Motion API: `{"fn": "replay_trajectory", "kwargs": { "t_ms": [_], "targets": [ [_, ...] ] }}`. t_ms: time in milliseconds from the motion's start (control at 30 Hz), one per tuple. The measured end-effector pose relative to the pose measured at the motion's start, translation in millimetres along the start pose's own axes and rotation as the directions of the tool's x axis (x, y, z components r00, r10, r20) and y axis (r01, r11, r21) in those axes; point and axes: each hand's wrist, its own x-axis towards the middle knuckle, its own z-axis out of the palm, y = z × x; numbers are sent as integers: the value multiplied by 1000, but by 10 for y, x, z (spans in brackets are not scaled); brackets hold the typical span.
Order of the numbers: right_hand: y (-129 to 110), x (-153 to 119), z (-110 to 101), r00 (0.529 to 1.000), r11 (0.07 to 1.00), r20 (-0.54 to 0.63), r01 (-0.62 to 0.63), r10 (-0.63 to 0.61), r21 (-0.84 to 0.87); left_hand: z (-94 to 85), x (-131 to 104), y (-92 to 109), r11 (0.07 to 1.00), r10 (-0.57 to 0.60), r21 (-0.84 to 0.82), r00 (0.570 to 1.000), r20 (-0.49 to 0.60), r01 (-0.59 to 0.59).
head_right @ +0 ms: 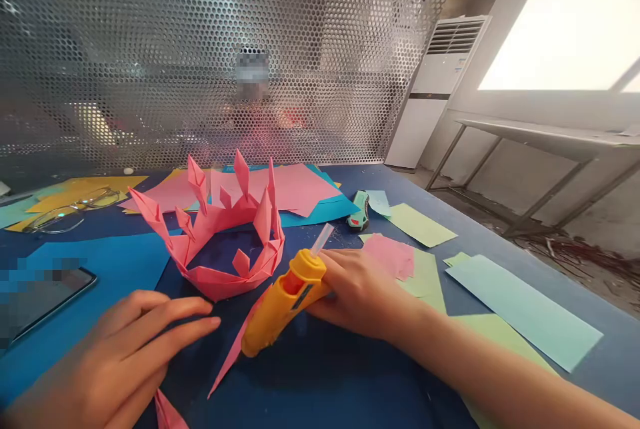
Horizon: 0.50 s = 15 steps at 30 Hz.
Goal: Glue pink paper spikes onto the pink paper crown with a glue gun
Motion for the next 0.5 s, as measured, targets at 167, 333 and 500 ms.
{"fn": "replay_trajectory", "kwargs": {
  "t_ms": [167, 333, 500],
  "targets": [
    [-16, -5, 2, 999, 1000, -42, -13, 13, -11, 90, -42, -4, 996, -52, 80, 988, 145, 41],
    [-39, -4, -14, 998, 999, -49, 31, -31, -9, 91, -16, -11, 989, -108, 119, 967, 232, 82],
    [-83, 13, -7, 998, 999, -50, 44, -45, -21, 84, -4, -9, 996, -91, 20, 965, 247, 89]
  ]
}}
